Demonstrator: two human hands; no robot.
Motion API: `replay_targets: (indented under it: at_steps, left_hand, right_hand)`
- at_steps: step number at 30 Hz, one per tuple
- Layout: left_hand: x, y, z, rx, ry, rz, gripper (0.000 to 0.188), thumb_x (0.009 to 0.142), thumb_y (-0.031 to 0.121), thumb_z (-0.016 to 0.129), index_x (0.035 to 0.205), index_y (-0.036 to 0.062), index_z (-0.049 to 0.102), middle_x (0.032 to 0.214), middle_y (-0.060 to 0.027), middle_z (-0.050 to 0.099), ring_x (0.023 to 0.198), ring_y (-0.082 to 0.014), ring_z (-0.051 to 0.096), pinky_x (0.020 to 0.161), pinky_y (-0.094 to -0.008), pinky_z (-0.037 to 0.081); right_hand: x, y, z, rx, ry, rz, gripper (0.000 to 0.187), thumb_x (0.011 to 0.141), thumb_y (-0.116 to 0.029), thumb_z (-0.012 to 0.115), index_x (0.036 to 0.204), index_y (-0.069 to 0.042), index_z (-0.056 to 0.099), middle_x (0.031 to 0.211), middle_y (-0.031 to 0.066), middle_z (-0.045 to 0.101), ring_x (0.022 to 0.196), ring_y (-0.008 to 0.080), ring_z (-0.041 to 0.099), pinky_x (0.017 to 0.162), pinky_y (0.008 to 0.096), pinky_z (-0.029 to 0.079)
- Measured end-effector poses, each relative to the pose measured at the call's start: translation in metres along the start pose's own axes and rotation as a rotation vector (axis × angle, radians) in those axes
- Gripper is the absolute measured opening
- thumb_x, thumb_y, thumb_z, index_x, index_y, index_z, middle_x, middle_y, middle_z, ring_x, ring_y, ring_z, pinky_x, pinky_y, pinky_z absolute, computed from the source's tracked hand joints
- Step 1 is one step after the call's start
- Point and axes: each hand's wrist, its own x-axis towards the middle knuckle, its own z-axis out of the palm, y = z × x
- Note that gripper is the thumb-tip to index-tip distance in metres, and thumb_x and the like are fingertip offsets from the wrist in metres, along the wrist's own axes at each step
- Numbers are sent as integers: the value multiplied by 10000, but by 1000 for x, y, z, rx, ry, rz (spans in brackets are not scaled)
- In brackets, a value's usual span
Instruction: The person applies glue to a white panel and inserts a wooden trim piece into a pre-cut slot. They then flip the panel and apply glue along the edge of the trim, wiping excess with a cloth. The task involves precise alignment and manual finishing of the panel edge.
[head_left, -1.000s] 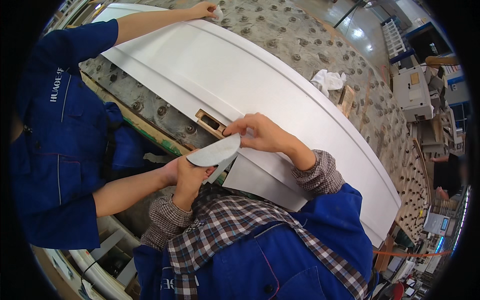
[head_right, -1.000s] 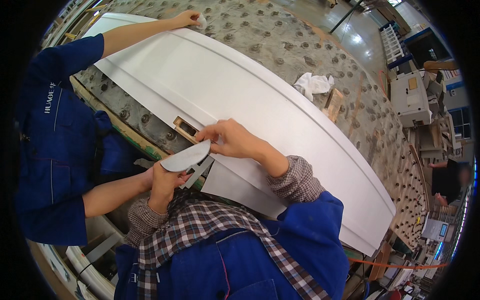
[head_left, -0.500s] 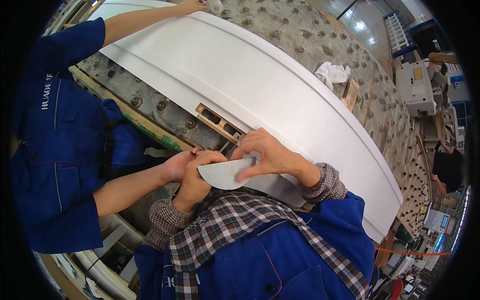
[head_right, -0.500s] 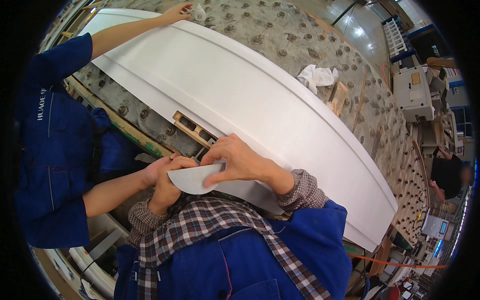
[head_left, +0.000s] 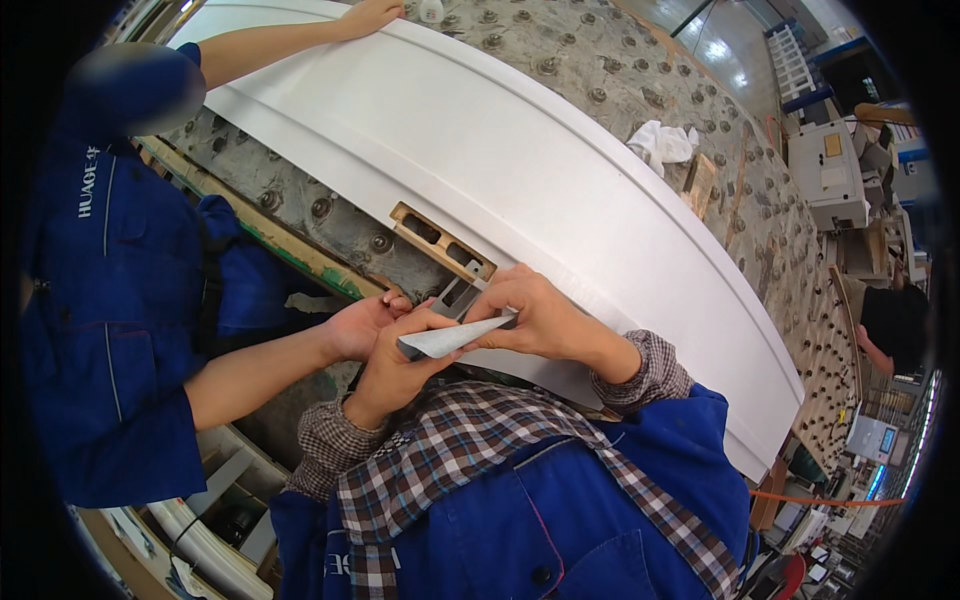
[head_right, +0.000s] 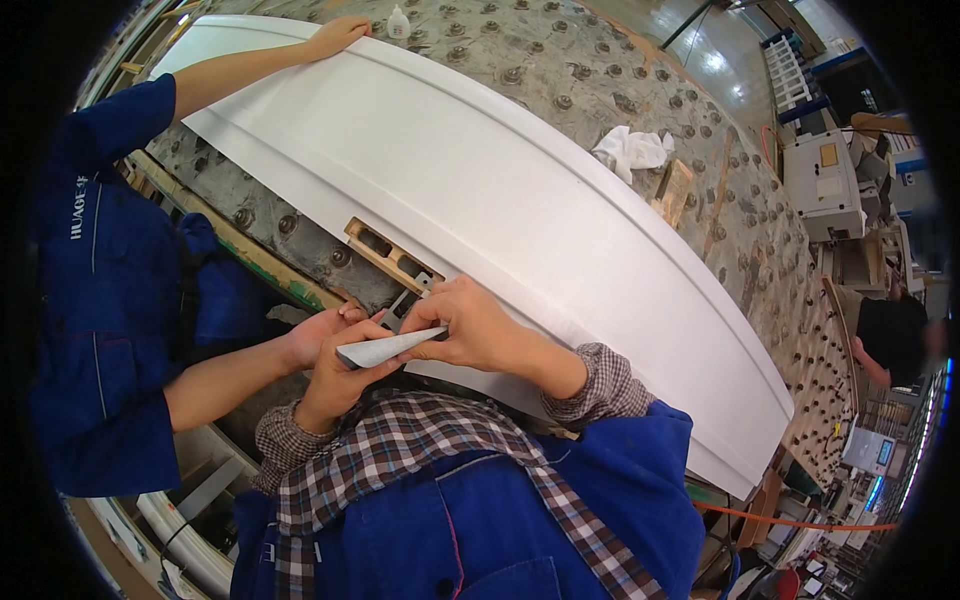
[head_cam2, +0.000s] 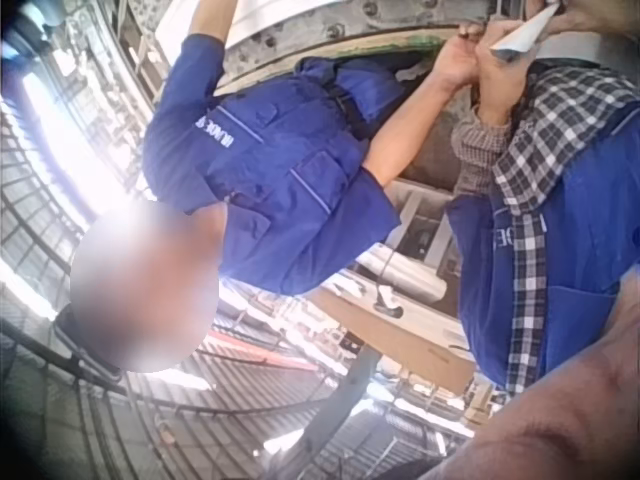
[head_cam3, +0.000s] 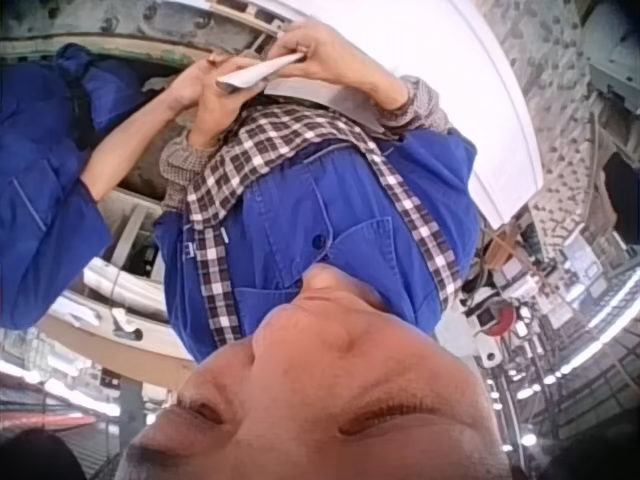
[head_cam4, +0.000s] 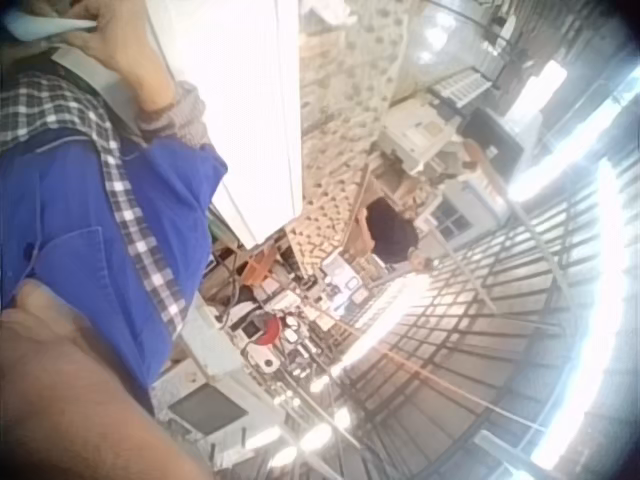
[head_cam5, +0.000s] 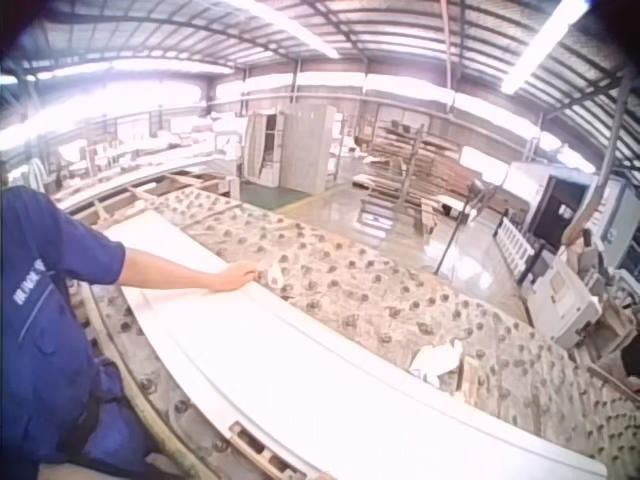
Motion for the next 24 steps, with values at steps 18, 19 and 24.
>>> replay_targets:
  at_steps: [18, 19, 24]
  left_hand:
    - [2, -2, -5, -351, 293, -251, 234, 941, 119, 660, 1060, -82, 675, 1030, -116, 683, 915, -149, 642, 832, -251, 515]
    - [2, -3, -6, -305, 257, -269, 274, 957, 145, 642, 1109, -82, 655, 1040, -124, 679, 906, -159, 646, 831, -255, 518]
    - [8, 10, -25, -707, 234, -364, 537, 1046, 353, 436, 1452, 9, 362, 1230, -132, 599, 1038, -204, 621, 866, -305, 531]
  right_hand:
    - [-19, 1, -11, -40, 90, -280, 528, 724, -121, 795, 1223, -61, 633, 1179, 86, 638, 1007, 261, 606, 848, 356, 507]
    - [-16, 3, -7, -156, 122, -372, 505, 723, -116, 800, 1200, -59, 643, 1159, 91, 642, 990, 269, 609, 839, 360, 512]
    - [-3, 10, -9, -82, 235, -117, 166, 842, -194, 765, 948, -68, 746, 753, 69, 671, 645, 188, 606, 573, 306, 462]
